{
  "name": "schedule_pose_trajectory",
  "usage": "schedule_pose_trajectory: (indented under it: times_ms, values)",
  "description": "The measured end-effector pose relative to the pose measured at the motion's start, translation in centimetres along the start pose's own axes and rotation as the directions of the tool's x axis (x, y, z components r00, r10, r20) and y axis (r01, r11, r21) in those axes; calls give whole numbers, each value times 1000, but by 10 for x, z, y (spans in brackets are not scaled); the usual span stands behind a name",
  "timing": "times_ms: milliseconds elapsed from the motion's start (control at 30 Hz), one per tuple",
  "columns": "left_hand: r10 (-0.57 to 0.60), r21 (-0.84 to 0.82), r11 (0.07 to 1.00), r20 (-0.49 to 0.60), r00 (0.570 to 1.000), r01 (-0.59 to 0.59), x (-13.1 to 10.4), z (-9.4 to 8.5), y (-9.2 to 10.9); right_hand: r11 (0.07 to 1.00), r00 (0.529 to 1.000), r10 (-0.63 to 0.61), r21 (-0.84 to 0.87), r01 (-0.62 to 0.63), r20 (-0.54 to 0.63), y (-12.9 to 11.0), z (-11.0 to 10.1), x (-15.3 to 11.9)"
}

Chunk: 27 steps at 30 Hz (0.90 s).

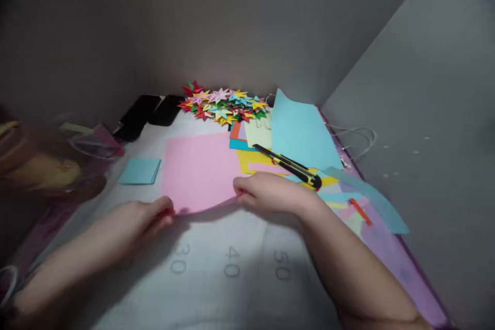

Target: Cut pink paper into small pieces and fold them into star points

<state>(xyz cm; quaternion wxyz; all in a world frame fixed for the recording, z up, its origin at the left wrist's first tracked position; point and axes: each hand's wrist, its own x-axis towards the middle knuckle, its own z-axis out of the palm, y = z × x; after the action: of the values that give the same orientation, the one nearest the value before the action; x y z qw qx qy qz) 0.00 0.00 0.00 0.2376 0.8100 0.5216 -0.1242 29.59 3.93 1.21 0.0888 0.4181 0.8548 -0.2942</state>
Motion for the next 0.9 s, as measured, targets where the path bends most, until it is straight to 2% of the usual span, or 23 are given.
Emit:
schedule_pose_trajectory:
  times_ms: [167,267,367,633,767,900]
  values:
    - [-2,-197,979,-232,973,-45,23,5,-17,998,981,63,19,-60,-186,9,5,15]
    - [-20,-305,949,-299,954,-76,38,14,-28,988,942,147,83,-128,-303,14,13,28]
    - [-75,-337,940,-357,931,-53,48,22,-35,986,921,166,61,-155,-353,19,22,39]
    - [-129,-216,974,-315,940,61,48,17,-25,990,913,142,41,-137,-381,24,34,57]
    - [-165,-142,982,-321,933,125,49,16,-20,983,904,165,-4,-181,-393,20,36,62]
    - [-159,-98,986,-343,926,133,51,20,-21,973,897,186,-50,-224,-402,17,37,64]
